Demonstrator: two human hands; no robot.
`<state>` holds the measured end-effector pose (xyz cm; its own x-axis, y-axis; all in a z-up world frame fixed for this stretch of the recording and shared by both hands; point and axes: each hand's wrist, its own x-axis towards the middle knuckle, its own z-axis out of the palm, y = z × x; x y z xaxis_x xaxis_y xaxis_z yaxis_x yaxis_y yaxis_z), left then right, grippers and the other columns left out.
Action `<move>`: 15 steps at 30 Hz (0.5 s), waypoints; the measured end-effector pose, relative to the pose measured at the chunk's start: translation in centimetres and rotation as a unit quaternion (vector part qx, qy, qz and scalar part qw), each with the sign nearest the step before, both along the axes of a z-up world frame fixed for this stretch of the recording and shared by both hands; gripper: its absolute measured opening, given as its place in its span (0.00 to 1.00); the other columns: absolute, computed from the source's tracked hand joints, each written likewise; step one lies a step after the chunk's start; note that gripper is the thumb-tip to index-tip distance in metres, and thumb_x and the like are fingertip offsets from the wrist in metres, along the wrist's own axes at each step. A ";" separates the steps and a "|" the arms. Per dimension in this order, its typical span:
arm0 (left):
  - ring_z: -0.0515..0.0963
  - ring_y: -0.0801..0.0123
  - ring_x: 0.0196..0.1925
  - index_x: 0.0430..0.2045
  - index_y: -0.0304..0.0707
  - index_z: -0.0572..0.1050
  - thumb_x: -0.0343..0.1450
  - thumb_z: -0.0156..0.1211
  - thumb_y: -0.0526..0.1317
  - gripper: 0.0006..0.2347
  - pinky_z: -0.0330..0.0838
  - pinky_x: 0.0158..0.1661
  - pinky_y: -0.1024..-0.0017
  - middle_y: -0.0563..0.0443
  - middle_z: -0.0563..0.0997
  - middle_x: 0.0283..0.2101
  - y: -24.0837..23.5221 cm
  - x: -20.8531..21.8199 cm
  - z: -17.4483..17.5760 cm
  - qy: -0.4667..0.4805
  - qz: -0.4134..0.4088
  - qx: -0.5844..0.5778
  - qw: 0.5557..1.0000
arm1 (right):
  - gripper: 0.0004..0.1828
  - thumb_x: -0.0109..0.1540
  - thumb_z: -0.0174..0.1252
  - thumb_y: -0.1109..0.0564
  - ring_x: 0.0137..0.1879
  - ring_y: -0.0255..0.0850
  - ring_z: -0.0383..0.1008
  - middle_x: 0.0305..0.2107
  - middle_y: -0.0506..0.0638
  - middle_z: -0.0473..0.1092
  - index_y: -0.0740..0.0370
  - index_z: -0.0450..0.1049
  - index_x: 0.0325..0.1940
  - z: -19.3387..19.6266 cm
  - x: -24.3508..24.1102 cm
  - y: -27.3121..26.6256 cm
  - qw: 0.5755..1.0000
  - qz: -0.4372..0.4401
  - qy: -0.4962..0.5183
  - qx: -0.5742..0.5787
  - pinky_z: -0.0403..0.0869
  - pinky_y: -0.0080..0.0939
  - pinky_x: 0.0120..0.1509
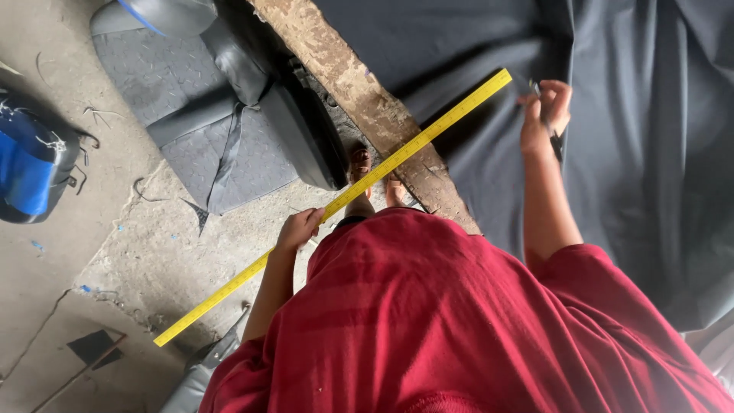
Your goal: Measuring a large piece of black fabric with a ruler, marking it with a pen, and cutting it with scissors for upholstery.
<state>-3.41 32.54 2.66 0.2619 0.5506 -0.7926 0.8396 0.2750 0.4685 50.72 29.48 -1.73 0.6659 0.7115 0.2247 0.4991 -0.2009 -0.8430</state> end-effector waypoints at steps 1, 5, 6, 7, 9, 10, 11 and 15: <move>0.79 0.62 0.30 0.25 0.45 0.77 0.76 0.44 0.63 0.24 0.69 0.39 0.65 0.53 0.79 0.21 0.3 0.6 0.8 0.018 0.009 -0.022 1.000 | 0.13 0.62 0.48 0.62 0.31 0.39 0.72 0.29 0.48 0.79 0.53 0.67 0.51 1.6 0.4 0.6 0.999 0.007 0.038 -0.028 0.70 0.38 0.40; 0.73 0.71 0.24 0.33 0.43 0.79 0.77 0.42 0.58 0.22 0.62 0.27 0.72 0.55 0.78 0.24 0.9 1.5 2.2 0.049 0.010 -0.036 0.998 | 0.08 0.61 0.49 0.67 0.36 0.35 0.77 0.29 0.53 0.78 0.62 0.69 0.42 1.6 3.3 2.2 0.991 0.099 0.083 -0.041 0.70 0.34 0.43; 0.73 0.71 0.24 0.33 0.43 0.79 0.77 0.42 0.58 0.22 0.62 0.27 0.72 0.55 0.78 0.24 0.9 1.5 2.1 0.048 0.009 -0.034 0.998 | 0.08 0.61 0.49 0.67 0.36 0.35 0.77 0.29 0.53 0.78 0.62 0.69 0.42 1.6 3.7 2.9 0.991 0.097 0.082 -0.039 0.70 0.34 0.43; 0.75 0.70 0.27 0.34 0.43 0.79 0.77 0.42 0.60 0.23 0.64 0.29 0.71 0.55 0.78 0.25 0.9 1.5 2.1 0.048 0.008 -0.035 0.998 | 0.04 0.62 0.49 0.64 0.35 0.33 0.76 0.27 0.50 0.78 0.58 0.67 0.38 1.5 4.1 3.5 0.988 0.098 0.087 -0.078 0.70 0.34 0.44; 0.77 0.68 0.29 0.35 0.43 0.80 0.76 0.41 0.61 0.24 0.65 0.31 0.71 0.54 0.79 0.26 0.7 1.5 2.1 0.048 0.007 -0.037 0.998 | 0.03 0.62 0.48 0.61 0.35 0.31 0.75 0.24 0.46 0.77 0.54 0.66 0.35 1.5 4.4 4.8 0.984 0.099 0.093 -0.116 0.70 0.35 0.46; 0.76 0.69 0.28 0.34 0.44 0.79 0.76 0.41 0.61 0.24 0.64 0.30 0.70 0.54 0.79 0.26 0.6 1.6 2.1 0.056 0.008 -0.038 0.998 | 0.04 0.62 0.47 0.62 0.34 0.30 0.71 0.23 0.46 0.76 0.55 0.67 0.34 1.5 4.4 5.4 0.978 0.114 0.120 -0.131 0.67 0.33 0.44; 0.75 0.69 0.27 0.33 0.44 0.79 0.76 0.40 0.62 0.24 0.64 0.30 0.70 0.55 0.79 0.26 0.6 1.6 2.1 0.064 0.010 -0.038 0.997 | 0.06 0.62 0.45 0.63 0.33 0.30 0.68 0.22 0.47 0.74 0.56 0.67 0.34 1.5 4.3 6.1 0.970 0.129 0.146 -0.145 0.65 0.32 0.42; 0.75 0.69 0.26 0.32 0.44 0.79 0.75 0.40 0.63 0.25 0.64 0.30 0.69 0.55 0.79 0.25 0.3 1.3 1.5 0.061 0.007 -0.025 0.998 | 0.05 0.62 0.45 0.61 0.34 0.33 0.69 0.22 0.45 0.73 0.55 0.64 0.32 3.9 3.2 6.1 0.958 0.172 0.078 -0.217 0.67 0.37 0.40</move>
<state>-2.13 32.81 4.13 0.1545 0.5130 -0.8444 0.8859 0.3064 0.3482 53.95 35.60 2.15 0.3764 0.8988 -0.2248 0.4729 -0.3950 -0.7876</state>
